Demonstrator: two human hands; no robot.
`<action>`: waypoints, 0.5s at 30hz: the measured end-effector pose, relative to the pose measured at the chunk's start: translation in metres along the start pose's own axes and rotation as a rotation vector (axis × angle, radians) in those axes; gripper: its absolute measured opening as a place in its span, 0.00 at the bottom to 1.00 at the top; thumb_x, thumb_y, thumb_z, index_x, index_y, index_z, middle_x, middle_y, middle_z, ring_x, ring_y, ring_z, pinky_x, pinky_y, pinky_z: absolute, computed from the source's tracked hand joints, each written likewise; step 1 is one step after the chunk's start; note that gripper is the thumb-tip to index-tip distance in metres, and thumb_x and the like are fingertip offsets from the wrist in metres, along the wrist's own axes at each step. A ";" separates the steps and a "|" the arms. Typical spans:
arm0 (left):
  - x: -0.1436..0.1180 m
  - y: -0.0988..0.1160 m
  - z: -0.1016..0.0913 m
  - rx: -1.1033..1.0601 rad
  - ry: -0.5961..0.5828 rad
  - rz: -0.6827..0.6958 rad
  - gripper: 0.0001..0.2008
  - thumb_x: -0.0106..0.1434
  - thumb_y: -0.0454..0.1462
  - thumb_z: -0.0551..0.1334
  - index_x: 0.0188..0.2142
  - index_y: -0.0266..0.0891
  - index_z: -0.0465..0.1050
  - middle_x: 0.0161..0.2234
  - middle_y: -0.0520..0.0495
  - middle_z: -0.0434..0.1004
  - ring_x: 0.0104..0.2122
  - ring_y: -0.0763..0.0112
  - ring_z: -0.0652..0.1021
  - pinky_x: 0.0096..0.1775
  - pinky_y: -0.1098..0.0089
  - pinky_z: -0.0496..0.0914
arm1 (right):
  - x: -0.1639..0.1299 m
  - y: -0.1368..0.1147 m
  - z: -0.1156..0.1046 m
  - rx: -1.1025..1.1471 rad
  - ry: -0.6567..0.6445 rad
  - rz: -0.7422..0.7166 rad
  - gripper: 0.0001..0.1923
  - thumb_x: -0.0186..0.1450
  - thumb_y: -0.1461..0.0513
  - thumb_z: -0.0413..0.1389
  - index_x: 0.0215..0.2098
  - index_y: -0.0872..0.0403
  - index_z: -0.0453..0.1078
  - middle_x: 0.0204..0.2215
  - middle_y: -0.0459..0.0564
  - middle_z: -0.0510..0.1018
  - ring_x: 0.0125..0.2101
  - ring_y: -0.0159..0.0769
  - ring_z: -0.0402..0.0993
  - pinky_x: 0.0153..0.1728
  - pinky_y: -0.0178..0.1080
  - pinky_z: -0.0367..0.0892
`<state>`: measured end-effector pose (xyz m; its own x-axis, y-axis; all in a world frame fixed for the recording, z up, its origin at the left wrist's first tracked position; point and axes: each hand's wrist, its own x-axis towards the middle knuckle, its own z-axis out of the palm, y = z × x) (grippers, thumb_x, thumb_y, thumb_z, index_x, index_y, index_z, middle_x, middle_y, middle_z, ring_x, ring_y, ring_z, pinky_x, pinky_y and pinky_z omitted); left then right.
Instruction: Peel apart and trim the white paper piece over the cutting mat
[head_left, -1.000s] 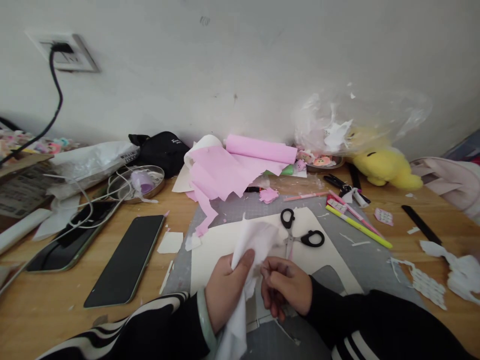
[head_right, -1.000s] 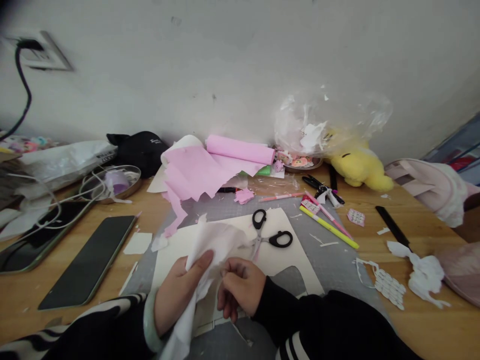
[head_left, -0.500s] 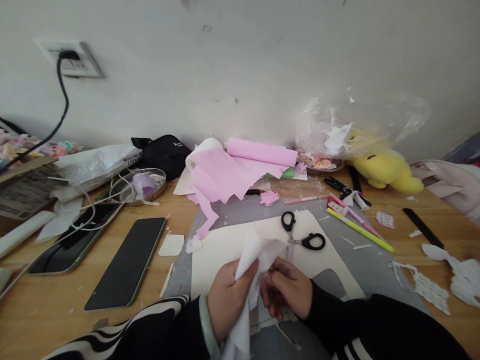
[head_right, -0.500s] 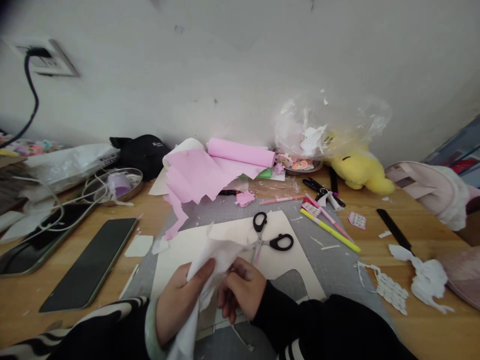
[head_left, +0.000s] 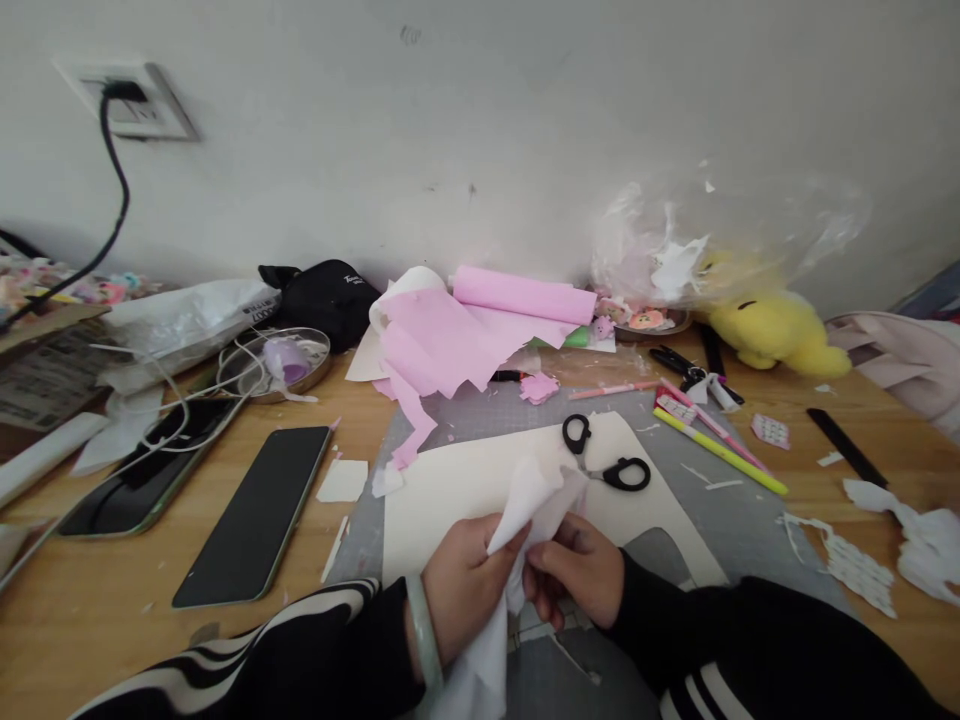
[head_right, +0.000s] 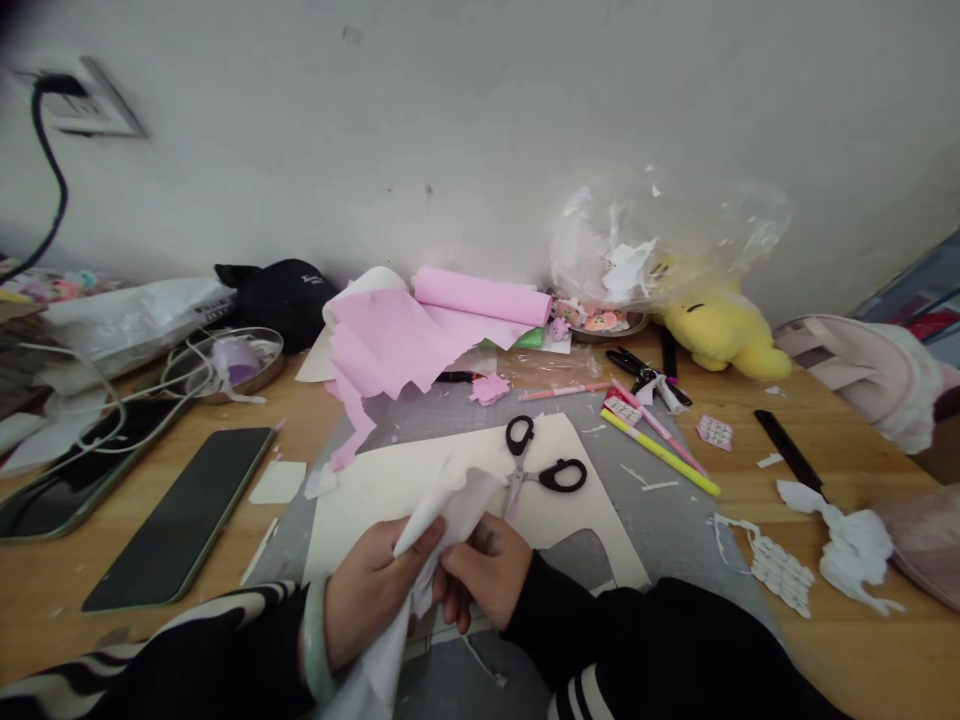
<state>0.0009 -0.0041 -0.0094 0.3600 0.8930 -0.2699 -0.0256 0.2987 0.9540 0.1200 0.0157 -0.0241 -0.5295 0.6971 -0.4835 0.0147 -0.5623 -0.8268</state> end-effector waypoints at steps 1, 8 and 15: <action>0.000 0.000 0.000 0.002 0.003 -0.004 0.22 0.58 0.46 0.44 0.15 0.37 0.61 0.13 0.49 0.69 0.14 0.75 0.69 0.18 0.76 0.60 | 0.000 -0.001 0.000 -0.001 0.000 0.002 0.07 0.45 0.61 0.46 0.22 0.56 0.54 0.10 0.39 0.65 0.08 0.23 0.59 0.07 0.26 0.54; 0.000 -0.003 0.002 -0.024 -0.008 -0.008 0.23 0.57 0.47 0.44 0.15 0.37 0.62 0.13 0.49 0.70 0.16 0.73 0.71 0.19 0.76 0.61 | 0.000 -0.001 0.001 -0.043 -0.026 0.046 0.05 0.44 0.61 0.45 0.19 0.57 0.54 0.10 0.40 0.64 0.08 0.23 0.59 0.07 0.27 0.53; 0.001 0.002 0.002 0.028 0.120 -0.008 0.25 0.56 0.49 0.44 0.16 0.35 0.65 0.10 0.50 0.66 0.12 0.75 0.67 0.17 0.75 0.60 | -0.001 -0.002 0.003 -0.023 -0.023 0.044 0.14 0.44 0.57 0.47 0.27 0.56 0.55 0.09 0.39 0.64 0.08 0.25 0.59 0.07 0.27 0.53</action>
<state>0.0028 -0.0036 -0.0080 0.2458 0.9251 -0.2893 0.0031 0.2977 0.9546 0.1180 0.0152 -0.0215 -0.5470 0.6613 -0.5132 0.0580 -0.5817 -0.8113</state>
